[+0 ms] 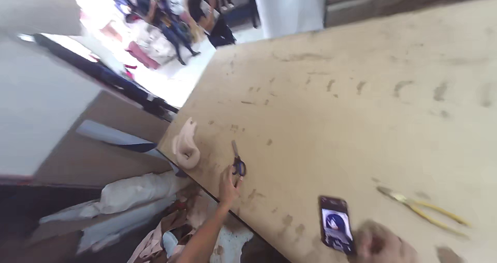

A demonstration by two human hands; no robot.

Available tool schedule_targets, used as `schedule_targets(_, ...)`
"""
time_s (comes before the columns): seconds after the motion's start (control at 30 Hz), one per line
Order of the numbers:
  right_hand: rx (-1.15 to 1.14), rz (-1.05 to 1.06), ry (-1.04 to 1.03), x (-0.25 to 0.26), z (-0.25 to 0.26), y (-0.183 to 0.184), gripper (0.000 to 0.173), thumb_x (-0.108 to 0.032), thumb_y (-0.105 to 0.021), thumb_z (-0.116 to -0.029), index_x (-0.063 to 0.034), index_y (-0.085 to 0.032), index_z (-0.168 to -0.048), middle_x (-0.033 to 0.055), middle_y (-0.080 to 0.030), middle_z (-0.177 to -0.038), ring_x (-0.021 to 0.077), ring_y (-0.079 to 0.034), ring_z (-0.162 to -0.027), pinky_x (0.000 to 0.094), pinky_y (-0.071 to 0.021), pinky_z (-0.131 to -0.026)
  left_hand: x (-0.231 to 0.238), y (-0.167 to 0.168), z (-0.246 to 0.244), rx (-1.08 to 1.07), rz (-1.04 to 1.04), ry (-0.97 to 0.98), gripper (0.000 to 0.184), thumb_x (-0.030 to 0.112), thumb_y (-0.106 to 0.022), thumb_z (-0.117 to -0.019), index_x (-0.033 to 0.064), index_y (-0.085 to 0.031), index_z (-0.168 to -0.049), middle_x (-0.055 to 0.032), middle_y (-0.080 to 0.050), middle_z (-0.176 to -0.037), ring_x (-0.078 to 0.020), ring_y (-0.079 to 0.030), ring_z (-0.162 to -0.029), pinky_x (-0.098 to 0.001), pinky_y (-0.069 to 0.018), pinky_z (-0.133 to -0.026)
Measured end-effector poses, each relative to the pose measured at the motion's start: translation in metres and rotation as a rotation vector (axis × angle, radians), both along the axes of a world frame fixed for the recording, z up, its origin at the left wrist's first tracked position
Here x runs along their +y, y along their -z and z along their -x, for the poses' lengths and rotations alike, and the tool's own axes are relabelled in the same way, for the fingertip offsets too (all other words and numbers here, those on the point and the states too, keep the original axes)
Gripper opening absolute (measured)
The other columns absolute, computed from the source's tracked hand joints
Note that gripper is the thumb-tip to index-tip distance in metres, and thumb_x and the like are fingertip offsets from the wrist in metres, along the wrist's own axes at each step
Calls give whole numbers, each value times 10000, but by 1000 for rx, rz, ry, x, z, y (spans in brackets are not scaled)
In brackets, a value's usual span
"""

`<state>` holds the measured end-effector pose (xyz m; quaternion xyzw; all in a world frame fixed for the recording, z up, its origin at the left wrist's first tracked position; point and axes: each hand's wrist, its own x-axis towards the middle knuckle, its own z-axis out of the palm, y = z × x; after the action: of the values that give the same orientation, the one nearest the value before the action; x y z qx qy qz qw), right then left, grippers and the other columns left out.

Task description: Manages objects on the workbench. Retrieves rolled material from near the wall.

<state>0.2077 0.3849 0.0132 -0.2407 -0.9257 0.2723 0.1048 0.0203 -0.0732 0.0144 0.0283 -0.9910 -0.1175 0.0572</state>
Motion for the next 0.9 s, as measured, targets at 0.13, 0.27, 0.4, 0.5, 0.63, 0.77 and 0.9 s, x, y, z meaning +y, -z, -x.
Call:
schedule_targets(0.13,-46,18,-11,3,-10,-13,467,-366,-510,-1039,-20,-596,-1341,223,-662,-1184,380,-641,-1117,542,-531,-958,5,1,-14,-82,-89,84,768,549,-576,-986,96,-372,-1573,-165,-446,-1572,-308,-437,-1452,-515,-402,-1182)
schedule_targets(0.27,-45,-12,20,5,-3,4,450,-367,-534,-1037,-40,-603,-1338,167,-687,-1154,311,-655,-1106,491,-541,-960,8,0,-8,-136,-11,27,842,634,-492,-995,98,-301,-1616,-217,-415,-1588,-383,-409,-1464,-534,-338,-1209)
schedule_targets(0.4,-37,-35,15,3,-7,11,411,-328,-558,-1034,-69,-593,-1351,121,-675,-1100,275,-635,-1060,456,-529,-916,4,5,-12,-97,-10,62,788,585,-503,-1012,186,-247,-1641,-122,-357,-1645,-290,-380,-1495,-474,-317,-1229)
schedule_targets(0.5,3,-66,14,3,-8,13,394,-306,-576,-1024,-65,-606,-1333,115,-670,-1063,267,-631,-1024,442,-522,-888,-3,11,-11,-84,-27,95,774,549,-517,-1020,168,-249,-1638,-108,-299,-1675,-275,-333,-1521,-467,-285,-1244)
schedule_targets(0.63,-9,-50,9,2,-9,11,393,-294,-582,-1019,-64,-604,-1336,123,-652,-1071,266,-619,-1024,429,-515,-883,-9,17,-9,-80,-52,112,758,533,-523,-1023,160,-269,-1632,-111,-318,-1665,-271,-323,-1527,-454,-272,-1253)
schedule_targets(0.77,-25,-31,6,2,-11,10,398,-301,-579,-1024,-69,-603,-1346,118,-652,-1073,265,-623,-1017,435,-521,-869,-12,20,-9,-60,-33,122,746,523,-521,-1029,142,-286,-1625,-118,-338,-1655,-274,-331,-1524,-449,-267,-1255)
schedule_targets(0.9,-22,-31,3,1,-10,9,381,-293,-575,-1027,-75,-605,-1338,119,-650,-1071,263,-621,-1016,430,-520,-866,-10,16,-11,-85,-46,101,749,527,-518,-1026,156,-274,-1629,-90,-308,-1671,-258,-317,-1529,-451,-268,-1253)
